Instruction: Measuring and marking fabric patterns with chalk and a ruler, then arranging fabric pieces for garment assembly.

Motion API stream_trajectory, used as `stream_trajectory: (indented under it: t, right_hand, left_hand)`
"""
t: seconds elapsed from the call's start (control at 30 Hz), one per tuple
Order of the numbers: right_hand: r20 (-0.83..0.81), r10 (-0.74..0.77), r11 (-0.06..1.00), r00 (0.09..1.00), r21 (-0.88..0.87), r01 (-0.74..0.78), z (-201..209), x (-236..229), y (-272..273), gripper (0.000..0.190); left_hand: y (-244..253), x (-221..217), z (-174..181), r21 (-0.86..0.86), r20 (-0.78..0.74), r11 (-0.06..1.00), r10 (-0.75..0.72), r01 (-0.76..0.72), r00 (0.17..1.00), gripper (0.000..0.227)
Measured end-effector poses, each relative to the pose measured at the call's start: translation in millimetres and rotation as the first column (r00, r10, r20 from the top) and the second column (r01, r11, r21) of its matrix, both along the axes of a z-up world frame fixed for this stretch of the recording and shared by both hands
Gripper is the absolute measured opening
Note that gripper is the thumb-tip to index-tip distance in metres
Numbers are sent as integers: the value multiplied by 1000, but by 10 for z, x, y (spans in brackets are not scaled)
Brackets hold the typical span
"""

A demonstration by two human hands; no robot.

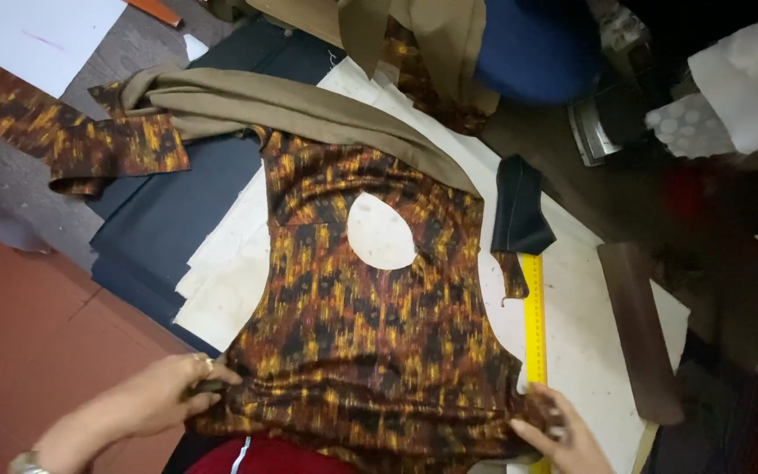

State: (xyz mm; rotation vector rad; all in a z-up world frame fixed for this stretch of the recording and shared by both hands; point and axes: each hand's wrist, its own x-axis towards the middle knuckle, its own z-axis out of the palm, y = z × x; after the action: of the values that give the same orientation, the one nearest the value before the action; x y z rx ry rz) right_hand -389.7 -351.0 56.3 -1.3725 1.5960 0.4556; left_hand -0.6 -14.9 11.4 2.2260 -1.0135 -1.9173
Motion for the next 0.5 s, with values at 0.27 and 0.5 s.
stream_trajectory:
  t: [0.27, 0.5]
  right_hand:
    - [227, 343, 790, 912, -595, -148, 125, 1364, -575, 25]
    - [52, 755, 450, 653, -766, -459, -847, 2335, -1303, 28]
  left_hand:
    - [-772, 253, -17, -429, 486, 903, 230, 1, 843, 29]
    - [-1619, 465, -570, -661, 595, 742, 426, 112, 682, 13]
